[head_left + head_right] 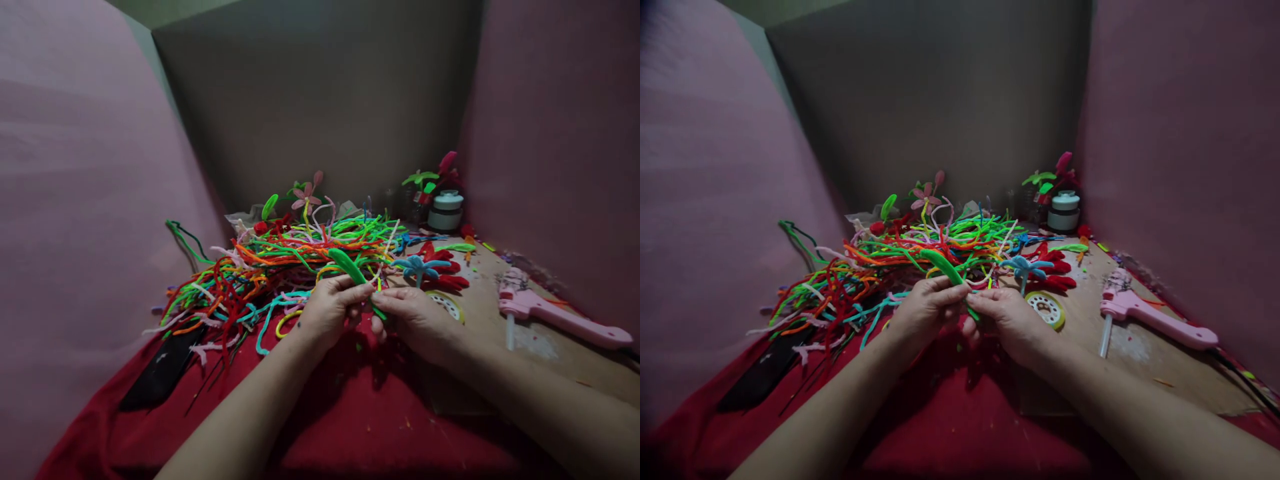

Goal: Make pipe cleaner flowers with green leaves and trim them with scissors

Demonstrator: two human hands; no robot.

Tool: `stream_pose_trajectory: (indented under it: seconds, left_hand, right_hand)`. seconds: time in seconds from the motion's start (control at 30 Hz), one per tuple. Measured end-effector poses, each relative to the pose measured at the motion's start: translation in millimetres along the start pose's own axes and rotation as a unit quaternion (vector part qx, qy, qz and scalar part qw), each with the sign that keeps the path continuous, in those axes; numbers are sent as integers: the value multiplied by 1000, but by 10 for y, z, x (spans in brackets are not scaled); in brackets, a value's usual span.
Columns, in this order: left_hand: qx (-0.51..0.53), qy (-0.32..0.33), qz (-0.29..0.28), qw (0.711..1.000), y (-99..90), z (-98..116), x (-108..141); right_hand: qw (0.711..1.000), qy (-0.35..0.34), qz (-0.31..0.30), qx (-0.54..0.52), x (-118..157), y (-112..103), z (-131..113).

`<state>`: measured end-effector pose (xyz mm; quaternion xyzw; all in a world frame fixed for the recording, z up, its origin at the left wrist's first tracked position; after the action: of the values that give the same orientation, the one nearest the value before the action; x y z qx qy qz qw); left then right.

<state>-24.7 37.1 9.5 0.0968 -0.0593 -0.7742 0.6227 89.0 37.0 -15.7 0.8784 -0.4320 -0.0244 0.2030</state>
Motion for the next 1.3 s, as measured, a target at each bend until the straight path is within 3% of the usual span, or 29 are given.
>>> stream_pose_trajectory:
  seconds: [0.1,0.2,0.33,0.53,0.67,0.73,0.83,0.93,1.0,1.17,1.23,1.3]
  left_hand:
    - [44,4,11,999,-11,-5,-13]
    - [42,16,13,999,-25,4,-19]
    - [-25,7,14,1000,-32,-13,-5]
    - [-130,64,30,989,-24,34,13]
    - [-112,70,56,990,-11,22,4]
    - [-108,73,76,989,-13,6,0]
    - [-114,77,87,987,-22,-22,1]
    - [-96,68,76,990,-32,-61,0]
    - [-82,59,66,993,-34,-84,-3]
    - [-39,22,59,997,-27,-87,-15]
    - [-11,17,60,998,-23,-56,-19]
    - [2,20,61,998,-26,-30,-24]
  right_hand:
    - [995,30,-30,-95,17,30,5]
    - [983,64,-5,-170,9,6,30]
    - [978,53,51,-193,-33,-60,31]
    - [973,53,77,-211,-35,-67,37]
    - [990,-7,127,-58,14,-57,-33]
    - [984,-53,160,48,46,-46,-87]
    - [957,-120,181,194,88,-10,-148]
    - [910,-171,190,327,116,29,-166]
    - [899,-165,182,362,111,45,-148]
    - [924,-80,120,355,112,49,-199]
    - [912,-65,88,396,172,7,-287]
    - [861,-69,130,487,272,-131,-391]
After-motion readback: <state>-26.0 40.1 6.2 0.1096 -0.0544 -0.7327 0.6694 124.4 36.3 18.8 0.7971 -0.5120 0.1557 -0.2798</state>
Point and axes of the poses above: each hand's wrist, its own x-axis away from the middle knuckle, its own y-axis out of the palm, z = x × y, the point moved 4 cm from there along -x, towards the middle knuckle, and after that the axes turned 7 degrees about y, right-handed, at the moved point
